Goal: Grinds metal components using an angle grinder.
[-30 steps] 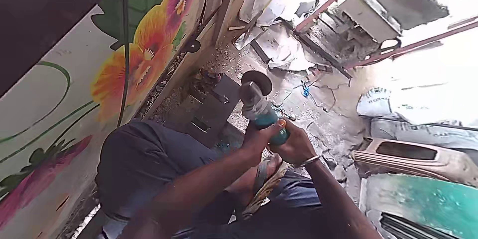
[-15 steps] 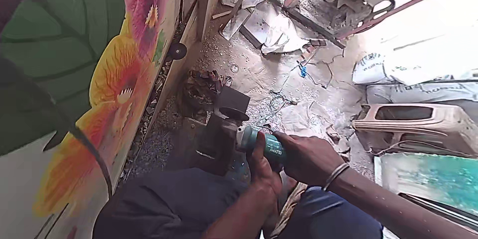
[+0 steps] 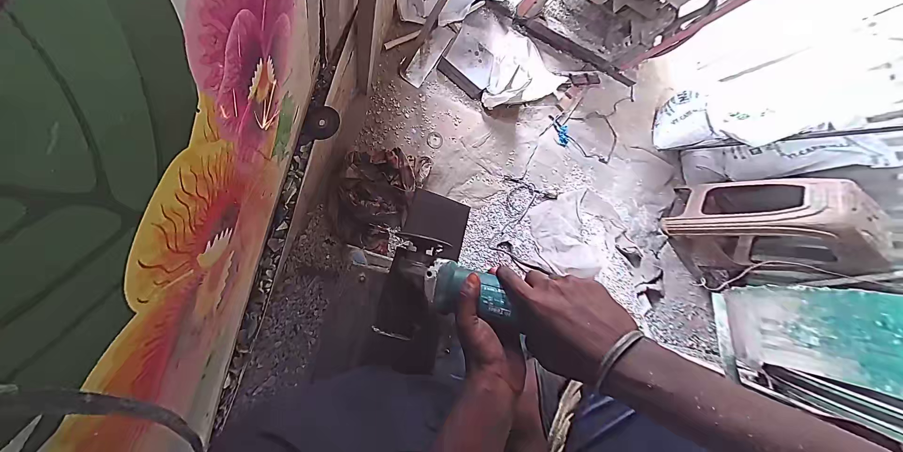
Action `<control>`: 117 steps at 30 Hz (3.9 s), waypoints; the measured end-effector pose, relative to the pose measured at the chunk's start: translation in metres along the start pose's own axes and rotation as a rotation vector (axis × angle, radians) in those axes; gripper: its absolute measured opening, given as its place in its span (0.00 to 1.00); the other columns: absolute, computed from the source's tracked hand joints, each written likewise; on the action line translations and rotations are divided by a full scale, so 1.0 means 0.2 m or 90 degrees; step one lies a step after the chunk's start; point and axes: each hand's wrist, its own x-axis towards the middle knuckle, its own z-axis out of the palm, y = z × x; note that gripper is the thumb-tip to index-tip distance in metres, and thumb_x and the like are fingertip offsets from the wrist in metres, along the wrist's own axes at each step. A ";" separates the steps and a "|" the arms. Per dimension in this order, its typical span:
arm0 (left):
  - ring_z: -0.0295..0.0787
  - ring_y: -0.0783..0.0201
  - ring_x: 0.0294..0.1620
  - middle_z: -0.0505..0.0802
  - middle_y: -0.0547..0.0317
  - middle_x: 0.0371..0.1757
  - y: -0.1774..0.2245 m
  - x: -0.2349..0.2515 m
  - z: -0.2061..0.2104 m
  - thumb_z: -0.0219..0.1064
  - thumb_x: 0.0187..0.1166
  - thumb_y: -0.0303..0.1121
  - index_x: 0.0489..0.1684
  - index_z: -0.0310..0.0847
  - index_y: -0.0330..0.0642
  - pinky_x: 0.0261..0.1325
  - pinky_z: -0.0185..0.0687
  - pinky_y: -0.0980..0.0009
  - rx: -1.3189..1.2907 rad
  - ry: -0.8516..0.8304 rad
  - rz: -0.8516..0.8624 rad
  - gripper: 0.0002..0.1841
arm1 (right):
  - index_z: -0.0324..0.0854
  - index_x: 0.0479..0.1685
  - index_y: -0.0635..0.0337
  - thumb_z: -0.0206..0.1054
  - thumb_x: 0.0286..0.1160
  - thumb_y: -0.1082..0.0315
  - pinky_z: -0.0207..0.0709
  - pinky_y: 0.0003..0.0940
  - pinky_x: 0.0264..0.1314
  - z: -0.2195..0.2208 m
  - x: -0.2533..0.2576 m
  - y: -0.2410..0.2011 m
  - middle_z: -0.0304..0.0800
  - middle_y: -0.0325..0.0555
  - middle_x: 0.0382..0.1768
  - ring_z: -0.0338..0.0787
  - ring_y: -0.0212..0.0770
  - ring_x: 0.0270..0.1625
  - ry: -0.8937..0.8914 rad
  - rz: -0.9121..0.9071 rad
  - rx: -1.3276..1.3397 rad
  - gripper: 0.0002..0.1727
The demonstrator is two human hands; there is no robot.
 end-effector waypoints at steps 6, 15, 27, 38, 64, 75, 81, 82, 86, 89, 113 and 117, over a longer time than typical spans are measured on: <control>0.91 0.59 0.34 0.89 0.50 0.33 0.01 0.00 -0.02 0.56 0.80 0.40 0.44 0.76 0.40 0.40 0.90 0.61 0.007 -0.007 0.001 0.12 | 0.70 0.78 0.52 0.73 0.64 0.62 0.83 0.58 0.38 -0.01 -0.02 -0.05 0.90 0.60 0.45 0.93 0.63 0.44 -0.015 0.020 0.010 0.36; 0.89 0.60 0.32 0.88 0.52 0.32 0.01 -0.02 -0.02 0.53 0.83 0.40 0.43 0.75 0.41 0.38 0.89 0.61 0.036 -0.033 -0.006 0.12 | 0.70 0.75 0.54 0.74 0.64 0.61 0.81 0.62 0.45 -0.09 -0.07 -0.08 0.90 0.61 0.49 0.92 0.65 0.51 -0.086 0.069 0.036 0.34; 0.88 0.62 0.30 0.87 0.55 0.29 0.02 -0.02 -0.02 0.49 0.87 0.41 0.40 0.75 0.42 0.37 0.87 0.63 0.076 -0.095 0.052 0.14 | 0.74 0.67 0.57 0.70 0.68 0.57 0.81 0.63 0.46 -0.05 -0.10 -0.11 0.91 0.60 0.45 0.92 0.64 0.51 -0.016 0.054 0.031 0.27; 0.87 0.60 0.32 0.86 0.54 0.31 0.04 -0.03 -0.01 0.49 0.88 0.41 0.41 0.75 0.41 0.39 0.86 0.61 0.049 -0.107 0.043 0.15 | 0.76 0.67 0.57 0.75 0.64 0.51 0.80 0.65 0.49 -0.09 -0.12 -0.14 0.91 0.61 0.48 0.91 0.65 0.54 -0.007 0.064 0.002 0.32; 0.86 0.54 0.40 0.88 0.46 0.41 0.05 -0.03 -0.02 0.61 0.84 0.41 0.54 0.78 0.36 0.46 0.84 0.53 0.000 -0.069 0.018 0.16 | 0.78 0.69 0.53 0.78 0.57 0.44 0.81 0.66 0.56 -0.15 -0.17 -0.32 0.92 0.59 0.55 0.91 0.63 0.60 -0.005 0.160 -0.157 0.38; 0.87 0.54 0.40 0.88 0.45 0.41 0.05 -0.03 -0.03 0.62 0.83 0.39 0.55 0.79 0.35 0.46 0.84 0.54 -0.005 -0.069 0.022 0.16 | 0.77 0.69 0.53 0.78 0.57 0.45 0.82 0.65 0.56 -0.15 -0.19 -0.37 0.92 0.58 0.56 0.92 0.62 0.61 -0.008 0.188 -0.179 0.38; 0.87 0.52 0.43 0.89 0.44 0.44 0.02 -0.05 -0.05 0.60 0.83 0.43 0.54 0.80 0.35 0.49 0.83 0.50 0.014 -0.078 -0.023 0.18 | 0.74 0.74 0.53 0.79 0.56 0.47 0.81 0.66 0.59 -0.12 -0.21 -0.35 0.92 0.59 0.58 0.91 0.63 0.62 -0.026 0.201 -0.178 0.42; 0.87 0.52 0.43 0.89 0.44 0.44 0.03 -0.05 -0.05 0.61 0.83 0.43 0.54 0.80 0.35 0.49 0.83 0.50 0.009 -0.079 -0.025 0.18 | 0.74 0.74 0.53 0.80 0.55 0.47 0.81 0.66 0.60 -0.12 -0.20 -0.34 0.92 0.59 0.58 0.91 0.63 0.62 -0.024 0.200 -0.180 0.42; 0.86 0.55 0.39 0.88 0.47 0.38 0.06 -0.03 -0.02 0.62 0.83 0.41 0.48 0.81 0.36 0.45 0.84 0.53 -0.010 -0.077 0.005 0.15 | 0.77 0.71 0.53 0.79 0.56 0.47 0.81 0.67 0.59 -0.17 -0.18 -0.38 0.92 0.58 0.58 0.91 0.63 0.62 -0.012 0.192 -0.184 0.39; 0.86 0.56 0.41 0.88 0.48 0.41 0.05 -0.04 -0.03 0.59 0.86 0.42 0.52 0.80 0.37 0.47 0.83 0.55 -0.005 -0.090 0.007 0.16 | 0.77 0.70 0.53 0.79 0.56 0.47 0.81 0.66 0.58 -0.16 -0.19 -0.38 0.92 0.58 0.57 0.91 0.62 0.62 -0.018 0.193 -0.190 0.38; 0.84 0.58 0.45 0.88 0.48 0.45 0.13 -0.15 0.01 0.59 0.86 0.41 0.55 0.80 0.36 0.50 0.81 0.57 0.081 -0.044 0.036 0.16 | 0.78 0.69 0.52 0.79 0.56 0.45 0.82 0.66 0.57 -0.17 -0.15 -0.35 0.93 0.56 0.56 0.92 0.61 0.60 -0.015 0.189 -0.213 0.38; 0.86 0.54 0.47 0.89 0.46 0.47 0.10 -0.10 -0.01 0.58 0.86 0.43 0.53 0.82 0.36 0.51 0.81 0.52 0.068 -0.064 0.012 0.17 | 0.78 0.71 0.53 0.79 0.54 0.45 0.81 0.66 0.59 -0.18 -0.17 -0.37 0.93 0.57 0.57 0.91 0.62 0.62 -0.025 0.199 -0.226 0.40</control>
